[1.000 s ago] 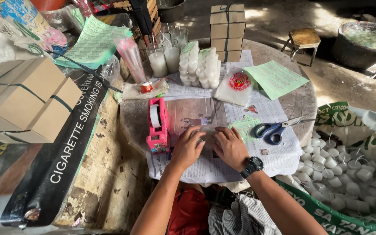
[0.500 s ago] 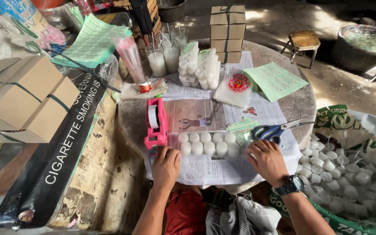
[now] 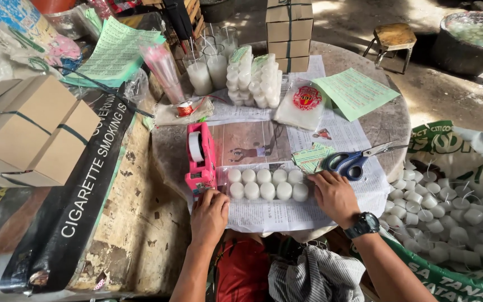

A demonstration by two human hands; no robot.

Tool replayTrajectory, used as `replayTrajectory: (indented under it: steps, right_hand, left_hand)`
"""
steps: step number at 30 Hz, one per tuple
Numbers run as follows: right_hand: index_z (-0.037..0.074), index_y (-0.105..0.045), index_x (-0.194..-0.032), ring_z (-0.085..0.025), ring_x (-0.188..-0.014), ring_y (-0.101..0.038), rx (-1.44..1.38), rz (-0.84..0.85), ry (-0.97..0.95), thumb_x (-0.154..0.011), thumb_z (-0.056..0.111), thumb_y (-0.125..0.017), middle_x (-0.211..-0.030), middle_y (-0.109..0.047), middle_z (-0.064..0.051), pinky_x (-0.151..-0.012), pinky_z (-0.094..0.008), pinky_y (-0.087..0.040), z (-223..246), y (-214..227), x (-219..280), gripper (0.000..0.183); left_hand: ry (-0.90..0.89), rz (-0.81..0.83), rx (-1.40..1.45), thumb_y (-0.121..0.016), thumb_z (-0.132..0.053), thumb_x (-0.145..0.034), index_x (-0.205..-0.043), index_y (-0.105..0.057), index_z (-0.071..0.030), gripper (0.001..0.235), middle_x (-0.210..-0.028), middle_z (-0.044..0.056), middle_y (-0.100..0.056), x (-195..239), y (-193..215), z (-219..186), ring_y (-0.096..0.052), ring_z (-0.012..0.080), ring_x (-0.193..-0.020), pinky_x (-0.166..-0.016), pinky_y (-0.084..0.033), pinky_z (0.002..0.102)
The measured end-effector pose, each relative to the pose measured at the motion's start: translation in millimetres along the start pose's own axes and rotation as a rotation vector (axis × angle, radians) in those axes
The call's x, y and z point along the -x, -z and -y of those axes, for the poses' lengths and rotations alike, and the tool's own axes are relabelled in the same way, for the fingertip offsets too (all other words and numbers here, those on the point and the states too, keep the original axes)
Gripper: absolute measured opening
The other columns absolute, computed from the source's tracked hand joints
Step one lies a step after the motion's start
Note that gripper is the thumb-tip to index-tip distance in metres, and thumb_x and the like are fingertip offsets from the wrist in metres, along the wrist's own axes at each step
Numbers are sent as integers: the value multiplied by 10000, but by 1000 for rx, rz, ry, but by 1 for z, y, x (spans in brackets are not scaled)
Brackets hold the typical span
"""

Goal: Picking up small white candles from a large sack and arranging them into a plastic bag for retail packaging.

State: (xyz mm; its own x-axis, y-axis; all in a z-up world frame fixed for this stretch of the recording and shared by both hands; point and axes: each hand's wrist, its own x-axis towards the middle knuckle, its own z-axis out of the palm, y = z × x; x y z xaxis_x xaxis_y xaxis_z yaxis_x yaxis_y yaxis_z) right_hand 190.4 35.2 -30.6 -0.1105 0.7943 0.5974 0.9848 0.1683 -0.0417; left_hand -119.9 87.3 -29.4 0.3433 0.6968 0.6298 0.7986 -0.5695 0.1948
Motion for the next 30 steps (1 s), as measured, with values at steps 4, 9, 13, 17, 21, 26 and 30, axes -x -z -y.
replayTrajectory:
  steps: [4,9,13,17,21,26,30]
  right_hand:
    - [209,-556,-1000,-227,-780,-574,-36,-78,-45,-824,223,-439,-792,-550,-17,-651,-320,-449,13,24,-5,212]
    - [161,-549,-1047,-280,-758,-583,-247,-141,-133,-829,116,-442,-833,-567,-63,-617,-354,-475,30,23,-19,247]
    - [155,-537,-1025,-302,-763,-588,-143,15,-145,-802,118,-470,-843,-546,-69,-590,-380,-502,19,-10,-23,236]
    - [204,-503,-1098,-275,-863,-560,30,149,-155,-803,185,-487,-948,-495,-41,-660,-367,-523,22,-7,-27,296]
    - [203,-461,-1151,-271,-949,-527,77,325,-235,-835,165,-437,-990,-457,-35,-687,-373,-527,32,-4,-32,319]
    - [122,-419,-1125,-253,-784,-544,282,342,-149,-832,182,-347,-972,-416,-60,-568,-332,-490,27,-16,-37,308]
    - [97,-433,-1135,-251,-750,-535,300,305,-103,-818,174,-372,-973,-411,-61,-531,-326,-458,21,-21,-33,332]
  left_hand:
    - [-13,28,17,-611,-251,-716,-805,-514,-181,149,-917,-23,-476,-5,15,-8,-564,209,-820,-669,-462,365]
    - [-47,94,82,-586,-232,-750,-794,-506,-180,105,-915,-32,-479,-1,0,-14,-568,227,-820,-719,-454,389]
    - [-70,14,31,-577,-237,-749,-783,-501,-186,98,-898,-39,-466,-2,-1,-15,-562,194,-781,-666,-455,345]
    - [-46,-30,20,-617,-253,-700,-923,-491,-183,266,-925,-4,-486,-4,-2,-11,-575,221,-791,-669,-456,368]
    - [-81,-28,12,-511,-208,-806,-916,-504,-192,111,-880,-24,-489,-3,-7,-5,-570,185,-761,-652,-458,332]
    - [-171,-84,-11,-516,-132,-812,-829,-504,-182,54,-779,-43,-476,-11,3,-10,-564,175,-673,-607,-454,311]
    - [-177,-101,-20,-535,-113,-786,-827,-512,-193,93,-768,-37,-478,-8,-1,-4,-571,177,-671,-609,-454,321]
